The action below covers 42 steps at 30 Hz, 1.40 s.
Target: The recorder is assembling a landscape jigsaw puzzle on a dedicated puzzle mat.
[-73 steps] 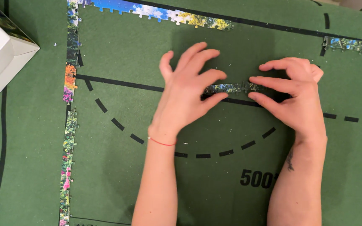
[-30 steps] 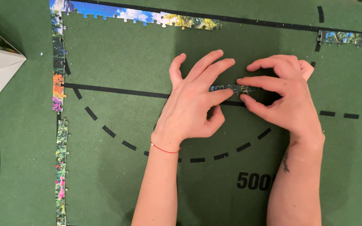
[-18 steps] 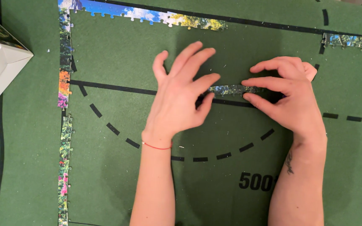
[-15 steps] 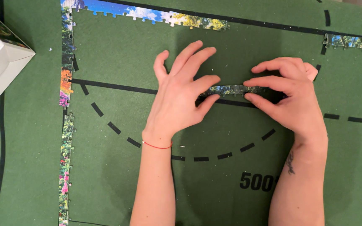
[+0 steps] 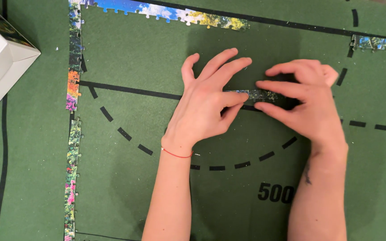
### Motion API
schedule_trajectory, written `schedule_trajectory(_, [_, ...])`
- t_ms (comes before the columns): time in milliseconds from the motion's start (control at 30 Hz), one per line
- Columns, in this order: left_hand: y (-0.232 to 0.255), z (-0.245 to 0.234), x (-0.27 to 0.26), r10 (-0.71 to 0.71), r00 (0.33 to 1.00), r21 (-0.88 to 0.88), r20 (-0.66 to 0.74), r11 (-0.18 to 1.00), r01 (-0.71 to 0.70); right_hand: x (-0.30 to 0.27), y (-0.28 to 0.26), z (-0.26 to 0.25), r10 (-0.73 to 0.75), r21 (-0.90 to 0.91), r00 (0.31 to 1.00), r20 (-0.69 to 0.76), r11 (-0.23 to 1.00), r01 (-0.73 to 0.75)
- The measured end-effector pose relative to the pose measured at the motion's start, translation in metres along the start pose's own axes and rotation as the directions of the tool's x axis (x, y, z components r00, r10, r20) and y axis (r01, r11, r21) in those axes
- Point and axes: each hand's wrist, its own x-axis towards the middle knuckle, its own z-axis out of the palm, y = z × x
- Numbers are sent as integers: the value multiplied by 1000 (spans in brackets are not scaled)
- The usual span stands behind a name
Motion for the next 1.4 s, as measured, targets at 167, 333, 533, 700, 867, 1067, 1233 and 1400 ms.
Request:
schedule_trajectory(167, [1,0,1,0,1000,-20,-6,1000,-1,0,-3,7,-15,-31,1000,-4,999,15])
schedule_trajectory(333, [3,-1,2,8,1000,-8,2,1000,-8,1,-3,8,-1,2,1000,3,1000,1])
schedule_trajectory(533, [2,0,2,20,1000,5,-2,1000,-20,3,-3,9,16,33,1000,15,999,-16])
schedule_trajectory(700, [1,1,1,20,1000,1,-8,1000,-20,4,-7,8,48,49,999,20,998,-49])
schedule_trajectory(867, [1,0,1,33,999,8,10,999,-33,7,-14,6,61,19,997,36,998,-62])
schedule_trajectory(1067, [2,-3,4,59,997,48,51,997,-61,7,-16,6,108,45,993,47,993,-110])
schedule_trajectory(1233, [1,-2,3,59,996,42,61,997,-62,2,-11,9,147,60,988,39,987,-149])
schedule_trajectory(1400, [2,-1,3,44,997,46,57,998,-46,2,-12,8,131,133,991,14,982,-132])
